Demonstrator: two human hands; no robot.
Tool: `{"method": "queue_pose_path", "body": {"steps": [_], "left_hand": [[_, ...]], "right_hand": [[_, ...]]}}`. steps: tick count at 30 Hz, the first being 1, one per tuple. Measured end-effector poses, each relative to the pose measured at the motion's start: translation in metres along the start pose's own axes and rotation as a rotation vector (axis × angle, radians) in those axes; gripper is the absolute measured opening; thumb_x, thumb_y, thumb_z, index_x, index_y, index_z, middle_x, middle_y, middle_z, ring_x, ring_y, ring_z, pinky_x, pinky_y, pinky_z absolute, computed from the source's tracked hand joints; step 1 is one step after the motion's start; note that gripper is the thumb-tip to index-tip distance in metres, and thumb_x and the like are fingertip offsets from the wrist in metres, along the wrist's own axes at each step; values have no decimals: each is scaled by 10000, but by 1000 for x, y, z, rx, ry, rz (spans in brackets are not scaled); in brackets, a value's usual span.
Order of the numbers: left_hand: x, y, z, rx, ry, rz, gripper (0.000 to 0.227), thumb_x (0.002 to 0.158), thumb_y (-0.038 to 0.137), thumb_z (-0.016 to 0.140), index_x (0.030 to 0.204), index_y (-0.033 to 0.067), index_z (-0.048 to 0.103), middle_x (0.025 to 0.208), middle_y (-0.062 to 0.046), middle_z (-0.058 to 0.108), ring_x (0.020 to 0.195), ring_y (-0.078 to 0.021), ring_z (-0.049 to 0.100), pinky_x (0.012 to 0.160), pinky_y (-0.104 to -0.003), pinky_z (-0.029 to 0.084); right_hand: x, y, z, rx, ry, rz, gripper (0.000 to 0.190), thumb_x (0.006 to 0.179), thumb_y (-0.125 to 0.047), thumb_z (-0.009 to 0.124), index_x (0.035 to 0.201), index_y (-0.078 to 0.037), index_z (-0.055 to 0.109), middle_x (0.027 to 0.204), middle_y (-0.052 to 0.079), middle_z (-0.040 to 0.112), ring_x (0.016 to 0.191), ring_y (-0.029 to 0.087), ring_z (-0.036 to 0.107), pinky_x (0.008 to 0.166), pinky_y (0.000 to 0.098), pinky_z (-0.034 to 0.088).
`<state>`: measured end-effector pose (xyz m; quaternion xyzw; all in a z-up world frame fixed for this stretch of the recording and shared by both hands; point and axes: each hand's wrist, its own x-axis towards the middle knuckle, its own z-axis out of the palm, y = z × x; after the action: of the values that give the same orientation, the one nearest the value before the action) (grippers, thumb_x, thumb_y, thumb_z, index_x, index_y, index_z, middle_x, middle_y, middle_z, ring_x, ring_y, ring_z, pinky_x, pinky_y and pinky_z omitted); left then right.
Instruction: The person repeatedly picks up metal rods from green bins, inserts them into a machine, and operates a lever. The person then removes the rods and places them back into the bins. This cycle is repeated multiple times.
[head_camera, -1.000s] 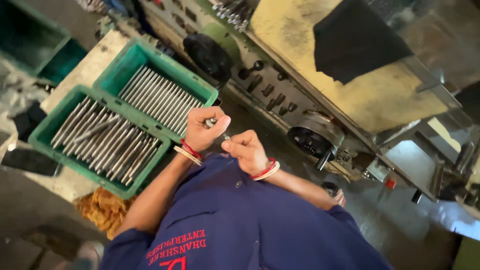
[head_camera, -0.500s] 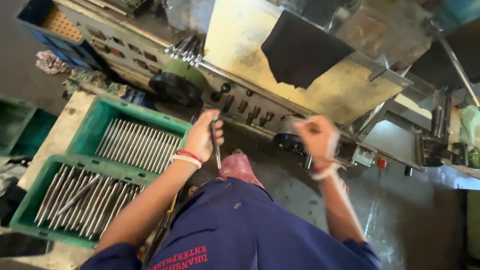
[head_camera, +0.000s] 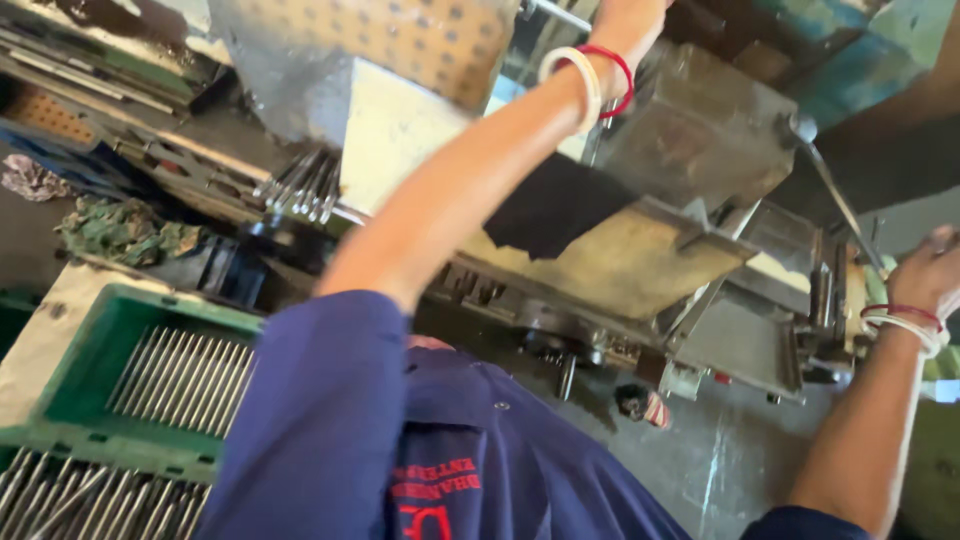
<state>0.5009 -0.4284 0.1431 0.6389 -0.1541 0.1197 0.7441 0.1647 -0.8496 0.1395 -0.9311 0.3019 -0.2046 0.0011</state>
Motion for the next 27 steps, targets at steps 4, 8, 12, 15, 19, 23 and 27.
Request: {"method": "queue_pose_path", "body": {"steps": [4, 8, 12, 15, 19, 23, 27], "left_hand": [[28, -101, 27, 61, 324, -524, 255, 947, 276, 587, 1028, 38, 630, 845, -176, 708, 836, -283, 630, 814, -400, 480], [53, -162, 33, -225, 600, -900, 367, 982, 279, 545, 1239, 24, 607, 1069, -246, 783, 1083, -349, 730, 1020, -403, 490], [90, -212, 34, -430, 790, -698, 472, 988, 301, 631, 1326, -21, 566, 1294, -225, 641, 1153, -356, 661, 989, -432, 509], [110, -239, 30, -537, 837, -688, 506, 986, 344, 650, 1344, -5, 569, 1288, -199, 653, 1126, -322, 645, 981, -410, 488], [114, -260, 24, -587, 934, -666, 470, 961, 339, 668, 1267, -17, 635, 1233, -193, 704, 1060, -305, 672, 937, -400, 511], [105, -269, 20, -532, 916, -564, 449, 926, 339, 695, 1202, -15, 698, 1186, -211, 741, 1046, -302, 676, 919, -386, 510], [117, -261, 23, -562, 892, -702, 465, 991, 356, 655, 1322, 30, 626, 1273, -189, 679, 1119, -306, 642, 969, -386, 477]], "right_hand": [[31, 7, 30, -179, -147, 70, 704, 1123, -521, 452, 1018, 122, 719, 1076, 384, 664, 1063, 513, 626, 916, 548, 474], [45, 8, 44, -132, -273, 111, 855, 1158, -649, 387, 1019, 114, 746, 1054, 422, 673, 1063, 581, 623, 936, 598, 462], [46, 15, 49, 54, -354, 183, 730, 1148, -594, 405, 1072, 29, 778, 971, 302, 726, 1021, 488, 668, 921, 530, 483], [47, 18, 52, 126, -393, 224, 734, 1186, -573, 394, 1010, 35, 767, 862, 236, 738, 935, 430, 702, 859, 492, 498], [51, 20, 57, 312, -429, 267, 610, 1196, -525, 365, 1113, -36, 719, 815, 172, 717, 867, 380, 711, 780, 466, 503], [37, 20, 70, 42, -335, 270, 721, 1190, -518, 312, 1038, 19, 769, 876, 264, 724, 883, 435, 696, 784, 514, 502], [21, 12, 81, -258, -135, 229, 784, 1178, -552, 310, 990, 53, 771, 958, 342, 704, 908, 517, 661, 758, 581, 483]]}}
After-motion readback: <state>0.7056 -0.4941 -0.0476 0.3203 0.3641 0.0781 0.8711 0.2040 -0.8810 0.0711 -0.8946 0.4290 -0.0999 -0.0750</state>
